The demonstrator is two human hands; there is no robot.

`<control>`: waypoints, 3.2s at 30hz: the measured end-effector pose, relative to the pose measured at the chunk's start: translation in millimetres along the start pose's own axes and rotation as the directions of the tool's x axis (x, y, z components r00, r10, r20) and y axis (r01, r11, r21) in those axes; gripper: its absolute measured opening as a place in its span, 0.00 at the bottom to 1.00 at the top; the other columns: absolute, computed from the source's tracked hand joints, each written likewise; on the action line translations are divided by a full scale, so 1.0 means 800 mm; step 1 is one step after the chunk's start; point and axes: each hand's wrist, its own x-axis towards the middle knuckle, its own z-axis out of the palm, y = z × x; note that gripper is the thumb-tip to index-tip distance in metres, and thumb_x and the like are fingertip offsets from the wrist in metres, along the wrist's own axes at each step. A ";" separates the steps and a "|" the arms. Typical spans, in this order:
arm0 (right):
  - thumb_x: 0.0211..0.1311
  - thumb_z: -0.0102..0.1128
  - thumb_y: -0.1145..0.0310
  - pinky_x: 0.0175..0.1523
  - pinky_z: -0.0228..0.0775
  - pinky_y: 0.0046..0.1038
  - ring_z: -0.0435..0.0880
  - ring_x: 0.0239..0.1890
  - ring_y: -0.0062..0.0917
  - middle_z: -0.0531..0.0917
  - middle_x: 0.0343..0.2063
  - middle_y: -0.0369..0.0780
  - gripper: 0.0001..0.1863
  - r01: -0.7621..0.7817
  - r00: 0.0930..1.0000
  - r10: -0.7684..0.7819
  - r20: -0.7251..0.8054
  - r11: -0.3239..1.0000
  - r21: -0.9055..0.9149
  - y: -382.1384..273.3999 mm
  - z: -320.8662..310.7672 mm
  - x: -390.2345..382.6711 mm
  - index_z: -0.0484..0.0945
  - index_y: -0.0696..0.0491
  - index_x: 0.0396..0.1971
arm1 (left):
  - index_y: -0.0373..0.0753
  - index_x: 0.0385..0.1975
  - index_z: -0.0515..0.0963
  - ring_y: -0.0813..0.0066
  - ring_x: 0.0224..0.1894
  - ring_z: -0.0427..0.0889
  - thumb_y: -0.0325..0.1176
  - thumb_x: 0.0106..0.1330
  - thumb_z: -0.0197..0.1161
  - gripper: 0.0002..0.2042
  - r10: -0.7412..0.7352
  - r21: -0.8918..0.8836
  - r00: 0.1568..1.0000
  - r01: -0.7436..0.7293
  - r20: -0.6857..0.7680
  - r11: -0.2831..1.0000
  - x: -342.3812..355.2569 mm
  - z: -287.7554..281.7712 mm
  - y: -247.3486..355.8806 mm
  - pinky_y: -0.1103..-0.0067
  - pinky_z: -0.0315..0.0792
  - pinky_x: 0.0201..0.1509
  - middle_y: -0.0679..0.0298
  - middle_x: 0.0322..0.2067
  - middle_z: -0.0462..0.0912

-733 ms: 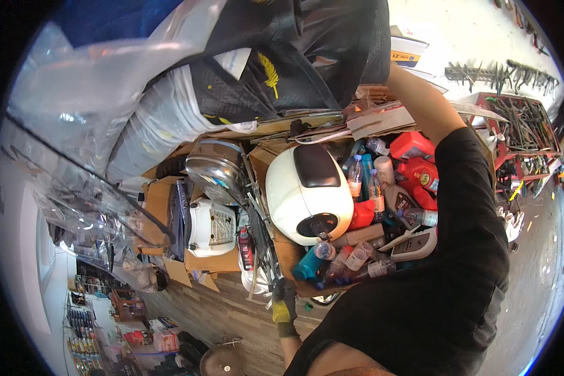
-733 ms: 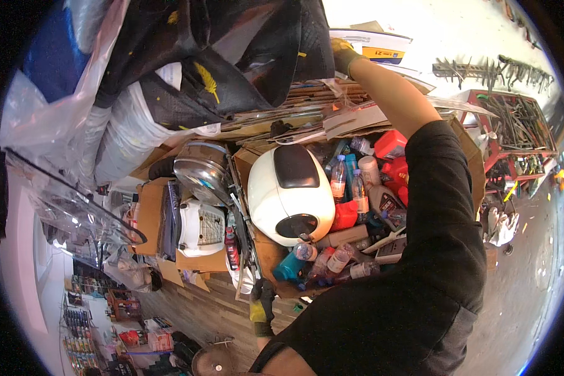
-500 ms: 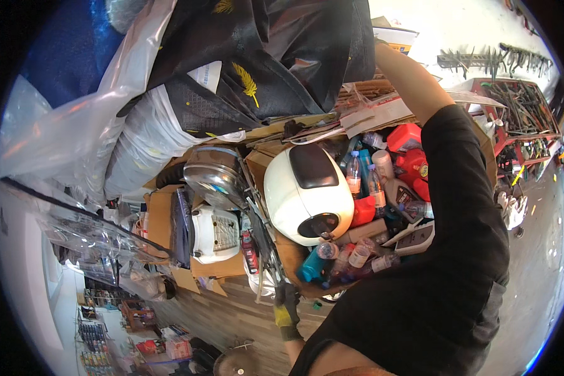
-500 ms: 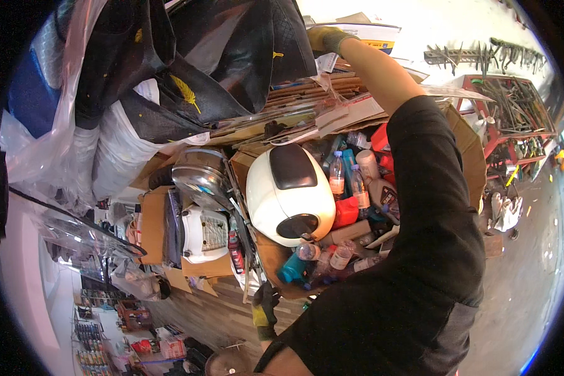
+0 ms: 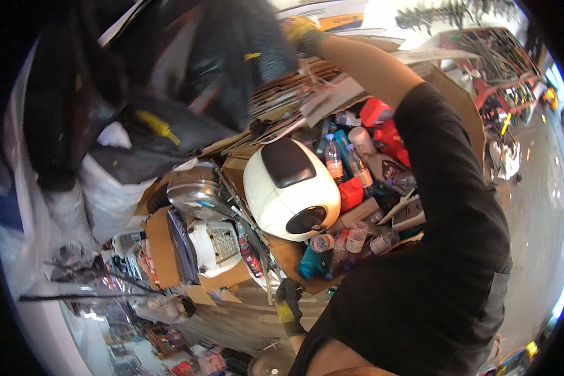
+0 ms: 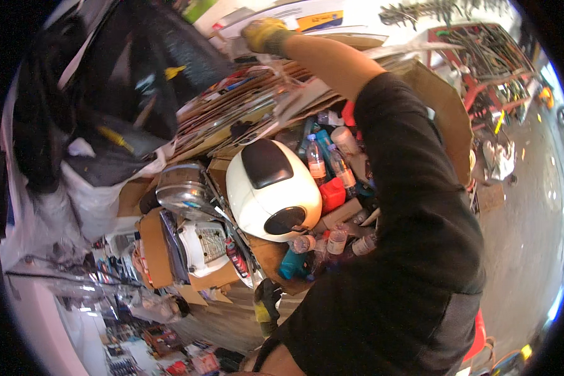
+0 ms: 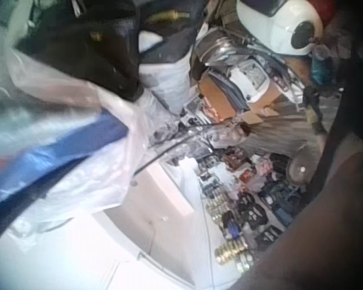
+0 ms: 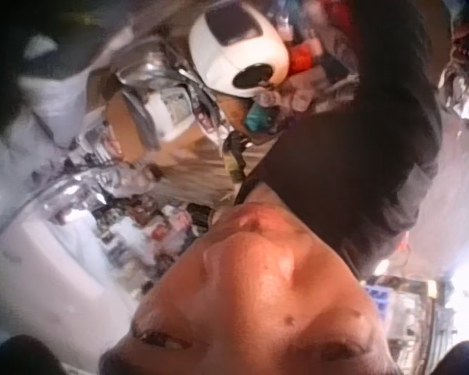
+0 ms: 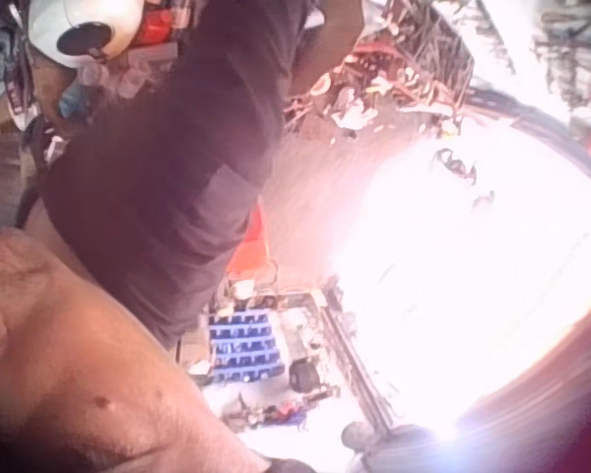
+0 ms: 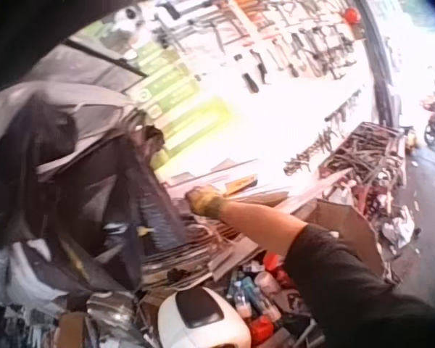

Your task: The person works on the rear of an orange scooter, using a cordless impact wrench and a screwdriver to remove and reattach bolts near the rear wheel and fender. They then stand and organize tools on the floor, placing a hammer, pliers, and a screwdriver into a red toolbox, and put a small white box into a cardboard box.

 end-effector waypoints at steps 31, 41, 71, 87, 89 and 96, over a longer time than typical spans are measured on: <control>0.74 0.56 0.60 0.58 0.82 0.43 0.89 0.56 0.39 0.89 0.55 0.41 0.19 0.372 0.927 -0.375 0.023 0.924 0.087 -0.109 0.067 0.127 0.86 0.48 0.58 | 0.35 0.59 0.81 0.74 0.44 0.85 0.38 0.78 0.67 0.17 0.118 -0.159 0.993 -0.115 0.013 0.981 0.069 -0.006 0.005 0.76 0.79 0.48 0.64 0.44 0.87; 0.72 0.58 0.64 0.51 0.84 0.40 0.92 0.45 0.39 0.91 0.45 0.43 0.13 0.328 0.940 -0.333 0.074 0.942 0.075 -0.083 0.041 0.053 0.85 0.47 0.50 | 0.39 0.58 0.82 0.79 0.45 0.81 0.41 0.80 0.63 0.15 0.065 -0.152 0.987 -0.087 -0.144 0.985 -0.032 0.030 0.002 0.78 0.75 0.50 0.70 0.46 0.85; 0.59 0.70 0.40 0.65 0.75 0.40 0.87 0.58 0.43 0.87 0.57 0.52 0.40 -0.089 0.996 0.061 0.065 0.674 0.733 -0.077 0.153 0.181 0.82 0.56 0.61 | 0.33 0.63 0.79 0.65 0.54 0.88 0.41 0.80 0.65 0.21 0.082 -0.255 0.966 -0.145 -0.244 0.956 -0.016 0.039 0.021 0.70 0.82 0.56 0.56 0.52 0.88; 0.60 0.78 0.51 0.54 0.79 0.36 0.89 0.44 0.31 0.92 0.46 0.45 0.26 -0.170 0.971 0.217 0.104 0.315 0.934 -0.067 0.157 0.184 0.89 0.55 0.51 | 0.37 0.63 0.79 0.66 0.54 0.87 0.50 0.76 0.68 0.26 -0.088 -0.269 0.932 -0.010 -0.351 0.963 -0.081 0.024 -0.013 0.71 0.78 0.56 0.56 0.53 0.88; 0.61 0.78 0.51 0.54 0.79 0.36 0.90 0.44 0.32 0.92 0.46 0.44 0.26 -0.210 0.970 0.179 0.167 0.262 0.942 -0.064 0.166 0.200 0.89 0.56 0.51 | 0.36 0.63 0.79 0.67 0.54 0.87 0.50 0.76 0.68 0.26 -0.116 -0.269 0.929 0.019 -0.350 0.963 -0.082 0.023 -0.018 0.70 0.78 0.57 0.56 0.53 0.88; 0.63 0.77 0.50 0.55 0.79 0.37 0.89 0.45 0.30 0.92 0.46 0.41 0.27 -0.078 0.987 0.126 0.100 -0.170 0.982 -0.057 0.184 0.200 0.88 0.54 0.54 | 0.36 0.64 0.78 0.67 0.53 0.87 0.50 0.76 0.68 0.27 -0.127 -0.269 0.939 0.038 -0.320 0.962 -0.084 0.021 -0.033 0.71 0.78 0.57 0.55 0.52 0.88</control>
